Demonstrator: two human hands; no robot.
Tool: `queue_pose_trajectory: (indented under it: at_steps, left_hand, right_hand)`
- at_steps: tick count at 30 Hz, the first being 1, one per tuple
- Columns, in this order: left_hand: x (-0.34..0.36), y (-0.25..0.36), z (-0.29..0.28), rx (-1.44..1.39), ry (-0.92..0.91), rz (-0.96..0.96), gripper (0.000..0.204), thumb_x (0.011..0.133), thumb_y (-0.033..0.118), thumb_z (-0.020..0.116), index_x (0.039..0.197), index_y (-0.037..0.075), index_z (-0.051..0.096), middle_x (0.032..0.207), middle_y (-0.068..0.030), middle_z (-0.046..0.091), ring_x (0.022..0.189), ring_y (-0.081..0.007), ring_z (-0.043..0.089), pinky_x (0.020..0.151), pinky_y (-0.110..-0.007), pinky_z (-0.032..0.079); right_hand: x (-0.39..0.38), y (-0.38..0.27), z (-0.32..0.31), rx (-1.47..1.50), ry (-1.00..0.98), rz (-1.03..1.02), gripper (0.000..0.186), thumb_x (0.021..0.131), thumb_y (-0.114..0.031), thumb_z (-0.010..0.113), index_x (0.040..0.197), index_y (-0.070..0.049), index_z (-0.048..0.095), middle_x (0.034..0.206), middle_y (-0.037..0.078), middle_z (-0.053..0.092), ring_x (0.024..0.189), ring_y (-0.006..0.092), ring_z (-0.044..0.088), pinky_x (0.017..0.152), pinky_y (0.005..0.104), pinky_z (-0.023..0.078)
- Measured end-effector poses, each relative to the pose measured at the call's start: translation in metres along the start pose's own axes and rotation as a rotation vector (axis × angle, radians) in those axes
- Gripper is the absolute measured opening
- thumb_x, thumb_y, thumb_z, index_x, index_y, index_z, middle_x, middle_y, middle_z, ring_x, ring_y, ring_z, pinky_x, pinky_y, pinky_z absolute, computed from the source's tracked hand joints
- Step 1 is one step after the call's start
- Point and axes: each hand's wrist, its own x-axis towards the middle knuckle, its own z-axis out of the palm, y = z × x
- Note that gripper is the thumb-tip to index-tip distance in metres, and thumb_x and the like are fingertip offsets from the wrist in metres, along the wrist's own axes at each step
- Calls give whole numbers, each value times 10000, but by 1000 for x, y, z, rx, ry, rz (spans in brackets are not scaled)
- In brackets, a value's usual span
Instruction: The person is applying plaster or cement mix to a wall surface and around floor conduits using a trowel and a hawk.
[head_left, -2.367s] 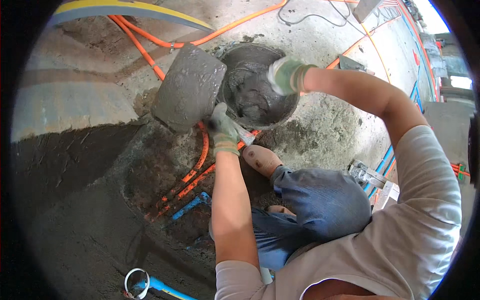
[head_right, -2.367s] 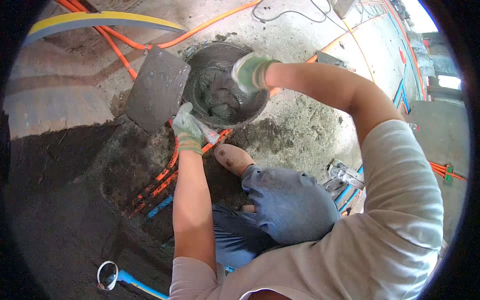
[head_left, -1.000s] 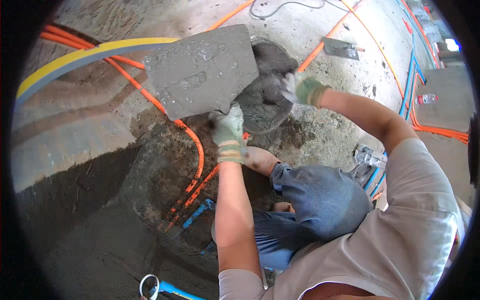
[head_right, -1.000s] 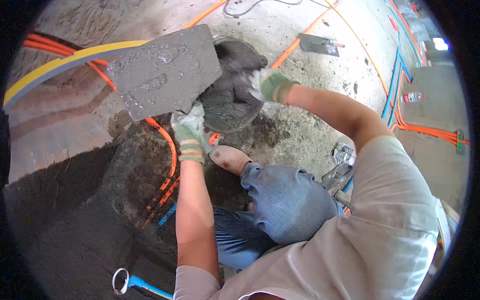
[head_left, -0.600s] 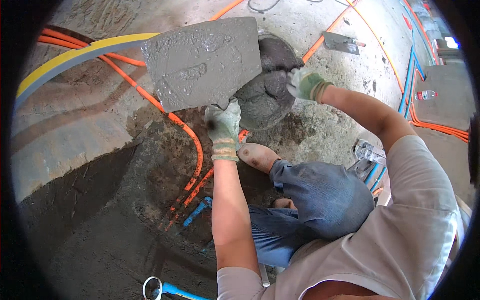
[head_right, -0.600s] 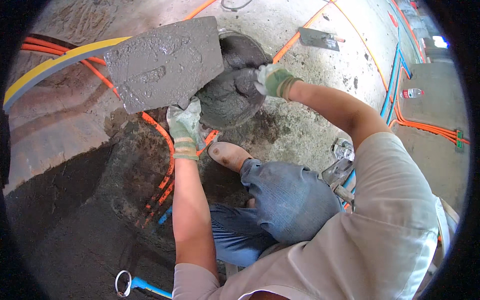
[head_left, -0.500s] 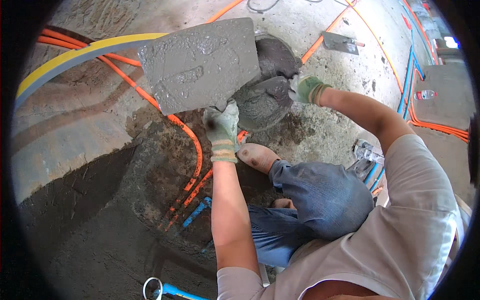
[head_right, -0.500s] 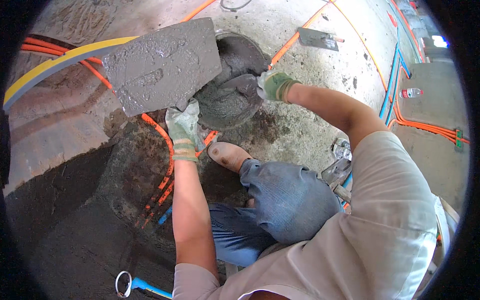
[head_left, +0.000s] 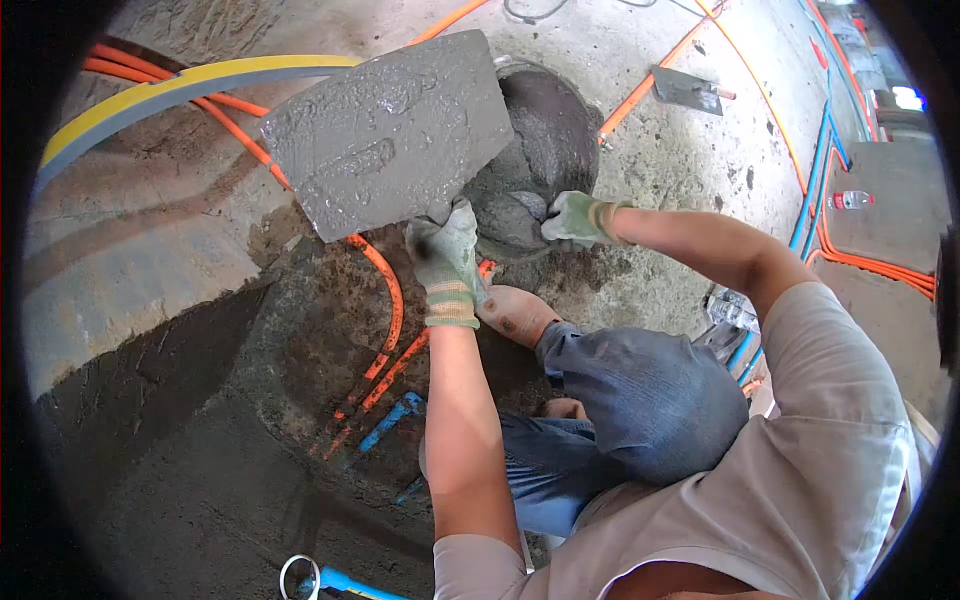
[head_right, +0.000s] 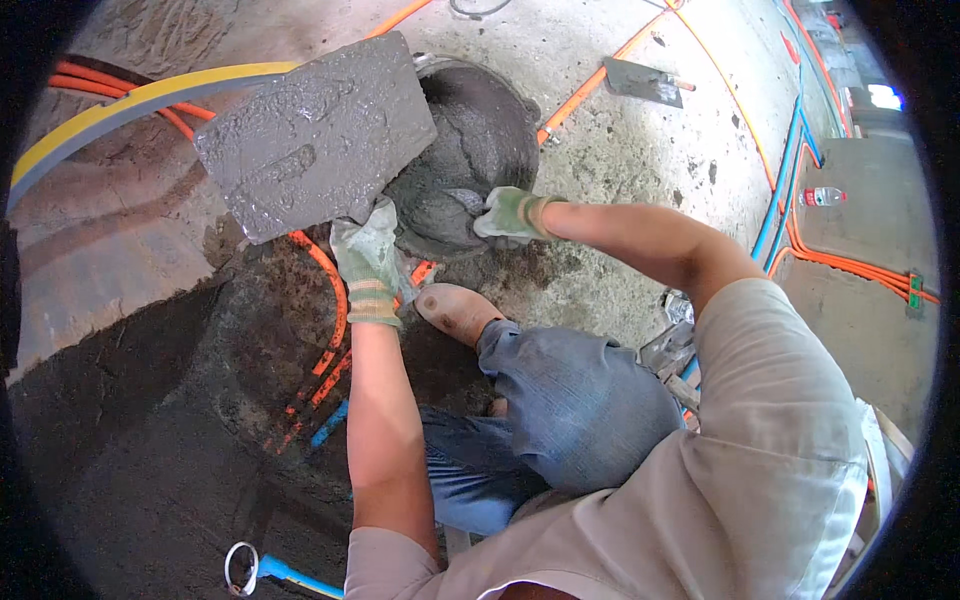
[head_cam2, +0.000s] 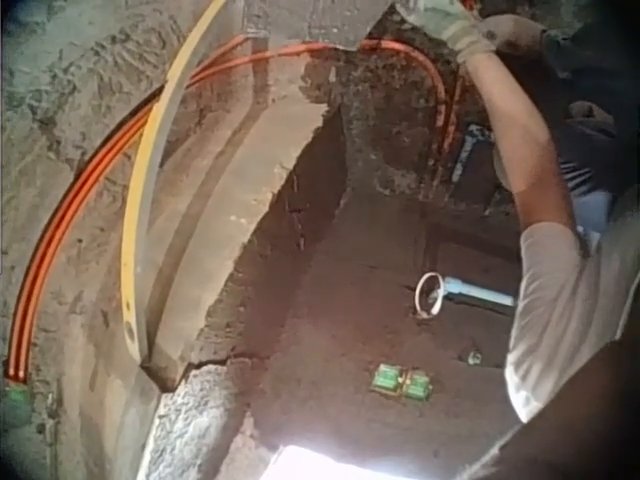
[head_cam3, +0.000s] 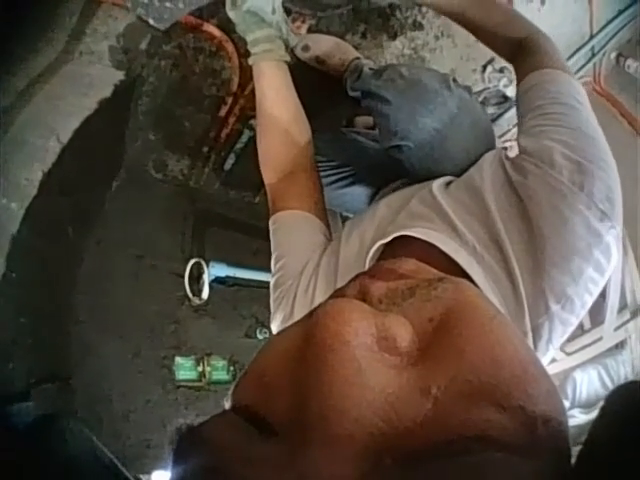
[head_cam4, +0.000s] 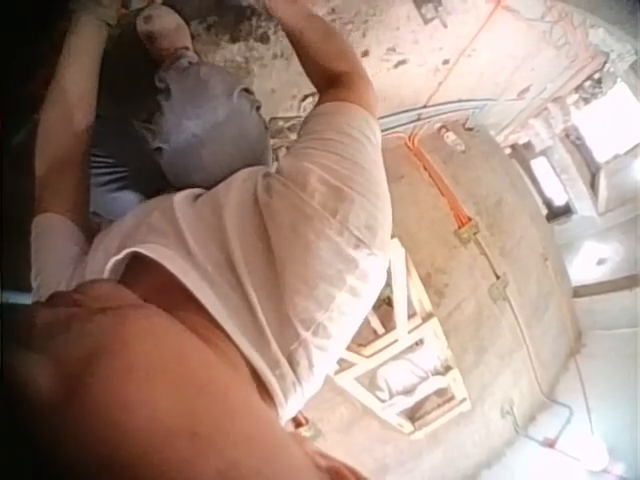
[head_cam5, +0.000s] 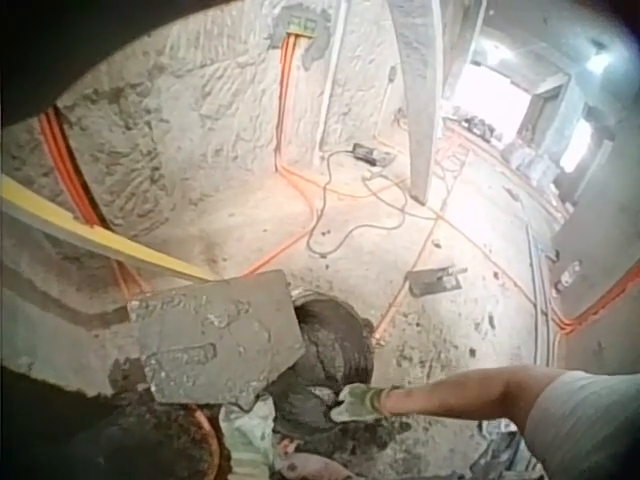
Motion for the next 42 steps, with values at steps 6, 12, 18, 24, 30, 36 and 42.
queue_pose_trajectory:
  at_steps: [6, 12, 18, 24, 30, 36, 42]
  left_hand:
    - [9, 6, 14, -30, -36, 76, 389, 823, 248, 632, 1137, 20, 624, 1121, -146, 676, 1023, -300, 644, 858, -363, 494]
    - [1, 17, -48, -602, -11, -197, 345, 843, 120, 604, 1132, -67, 586, 1083, -138, 672, 941, -225, 649, 847, -322, 507]
    - [-82, 104, -113, -299, 315, -305, 250, 836, 92, 642, 1025, -63, 586, 916, -95, 643, 669, -178, 594, 592, -331, 516]
    - [-153, 79, -165, -623, 152, -793, 284, 816, 163, 639, 1013, -39, 601, 806, -75, 644, 621, -192, 591, 501, -346, 497]
    - [-167, 105, -128, 42, -363, -712, 111, 832, 145, 591, 845, 40, 623, 670, -84, 618, 532, -235, 594, 469, -370, 486]
    - [-234, 168, -201, -517, -226, -388, 142, 806, 153, 658, 834, 18, 624, 695, -68, 623, 516, -173, 566, 454, -321, 475]
    - [-318, 301, -280, -484, 73, -392, 144, 798, 151, 704, 809, 33, 622, 640, -57, 596, 472, -154, 548, 411, -286, 446]
  right_hand:
    - [5, 23, -4, 271, -179, -418, 211, 854, -257, 609, 747, -77, 631, 629, 43, 575, 497, 162, 548, 429, 346, 404]
    - [-26, -42, -6, 337, -221, -224, 249, 854, -280, 619, 708, -84, 572, 594, 27, 553, 492, 173, 531, 474, 345, 455]
    - [-82, -98, -24, 457, -93, -354, 278, 850, -296, 629, 772, -40, 703, 671, 77, 661, 563, 163, 616, 473, 317, 454]
    - [-161, -138, -27, 197, -90, -431, 285, 861, -320, 626, 863, -44, 694, 732, 87, 675, 564, 166, 610, 444, 310, 455]
    - [-277, -146, 100, 100, 146, -321, 269, 814, -306, 663, 886, -47, 649, 682, 58, 597, 534, 131, 520, 485, 339, 422]
    - [-364, -158, 144, -211, 569, -1134, 227, 816, -268, 658, 861, -48, 627, 802, 201, 635, 734, 377, 616, 622, 441, 476]
    - [-460, -189, 125, -839, 709, -1420, 229, 834, -290, 600, 929, -93, 667, 782, 140, 661, 737, 351, 634, 661, 435, 515]
